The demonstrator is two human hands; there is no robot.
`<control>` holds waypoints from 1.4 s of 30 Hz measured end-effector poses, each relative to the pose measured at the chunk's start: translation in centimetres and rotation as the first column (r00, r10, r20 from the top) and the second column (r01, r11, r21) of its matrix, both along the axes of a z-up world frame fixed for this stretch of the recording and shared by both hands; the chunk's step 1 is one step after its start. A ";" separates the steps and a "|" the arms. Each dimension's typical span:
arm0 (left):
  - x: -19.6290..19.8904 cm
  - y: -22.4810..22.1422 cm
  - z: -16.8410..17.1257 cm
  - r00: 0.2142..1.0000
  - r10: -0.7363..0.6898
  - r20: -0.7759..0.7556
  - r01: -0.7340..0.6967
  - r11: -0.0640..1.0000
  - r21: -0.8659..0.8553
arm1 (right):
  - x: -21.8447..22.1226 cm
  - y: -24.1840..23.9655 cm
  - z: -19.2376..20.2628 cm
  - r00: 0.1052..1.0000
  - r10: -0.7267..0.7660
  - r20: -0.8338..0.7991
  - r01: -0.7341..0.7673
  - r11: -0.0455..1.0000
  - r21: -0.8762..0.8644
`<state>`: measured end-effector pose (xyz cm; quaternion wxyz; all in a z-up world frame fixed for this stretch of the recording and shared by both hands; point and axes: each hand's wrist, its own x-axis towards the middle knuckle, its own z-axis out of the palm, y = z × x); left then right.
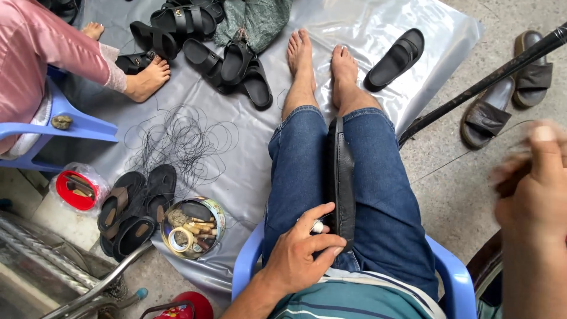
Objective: Hand-sewing the sole of a sandal using a needle and thread while sitting in a workshop area.
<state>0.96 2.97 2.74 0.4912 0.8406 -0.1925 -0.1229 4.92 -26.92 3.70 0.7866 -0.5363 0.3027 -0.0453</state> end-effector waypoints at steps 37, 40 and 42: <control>2.1 1.2 -1.9 0.957 -0.238 -0.168 0.256 0.962 0.095 | -3.6 7.7 -3.5 0.664 0.731 -0.155 -0.428 0.202 -0.881; 2.4 2.0 -1.8 0.879 -0.150 -0.452 0.133 0.989 -0.068 | -3.8 7.2 -1.6 0.572 0.739 -0.356 -0.663 0.162 -0.731; 2.6 3.7 -2.0 0.764 -0.083 -0.640 -0.017 0.989 -0.149 | -3.9 6.7 -0.3 0.442 0.766 -0.467 -0.810 0.118 -0.574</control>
